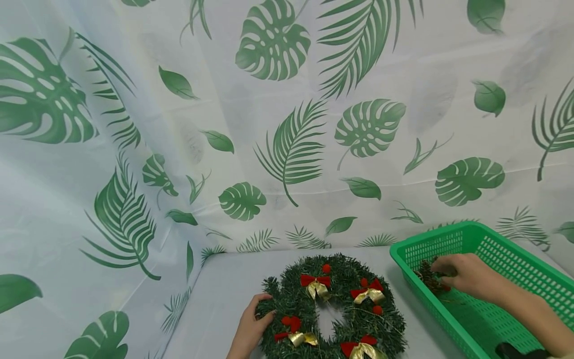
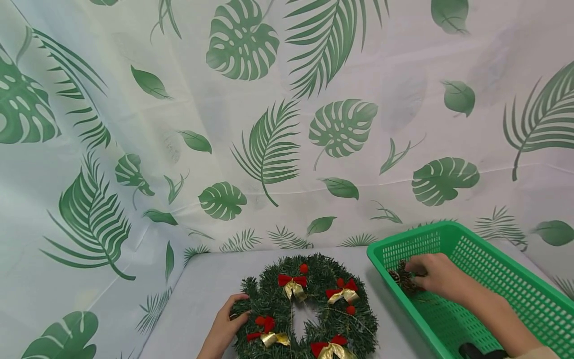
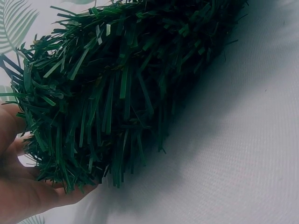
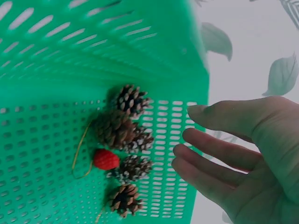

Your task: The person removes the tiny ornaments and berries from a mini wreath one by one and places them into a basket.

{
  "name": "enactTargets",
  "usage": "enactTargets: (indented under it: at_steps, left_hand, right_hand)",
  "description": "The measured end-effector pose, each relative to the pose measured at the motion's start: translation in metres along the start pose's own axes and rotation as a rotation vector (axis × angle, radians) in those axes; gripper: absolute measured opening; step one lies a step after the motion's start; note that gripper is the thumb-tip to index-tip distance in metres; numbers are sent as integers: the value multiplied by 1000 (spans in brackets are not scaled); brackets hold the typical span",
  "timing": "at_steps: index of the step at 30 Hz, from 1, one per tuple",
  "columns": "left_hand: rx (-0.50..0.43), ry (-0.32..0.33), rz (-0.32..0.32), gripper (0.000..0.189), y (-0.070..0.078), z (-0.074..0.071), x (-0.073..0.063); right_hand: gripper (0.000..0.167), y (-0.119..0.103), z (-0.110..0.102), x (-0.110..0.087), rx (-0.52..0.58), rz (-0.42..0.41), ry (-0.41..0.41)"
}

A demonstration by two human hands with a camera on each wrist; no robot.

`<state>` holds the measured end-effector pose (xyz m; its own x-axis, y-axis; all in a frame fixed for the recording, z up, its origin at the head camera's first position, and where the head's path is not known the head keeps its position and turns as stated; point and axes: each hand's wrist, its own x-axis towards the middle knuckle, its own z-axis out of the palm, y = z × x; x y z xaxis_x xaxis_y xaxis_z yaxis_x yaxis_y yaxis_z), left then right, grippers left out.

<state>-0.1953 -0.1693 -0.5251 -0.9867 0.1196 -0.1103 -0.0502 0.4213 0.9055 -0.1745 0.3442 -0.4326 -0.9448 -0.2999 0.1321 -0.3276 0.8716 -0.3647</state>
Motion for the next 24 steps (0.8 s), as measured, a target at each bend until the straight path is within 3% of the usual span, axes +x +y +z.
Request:
enactTargets:
  at_steps: [6, 12, 24]
  left_hand:
    - [-15, 5, -10, 44, 1, 1, 0]
    - [-12, 11, -12, 43, 2, 1, -1]
    - [-40, 8, -8, 43, 5, 0, -4]
  right_hand:
    - [21, -13, -4, -3, 34, -23, 5]
    - [22, -27, -6, -3, 37, -109, 65]
    - [22, -52, -4, -3, 110, -233, 102]
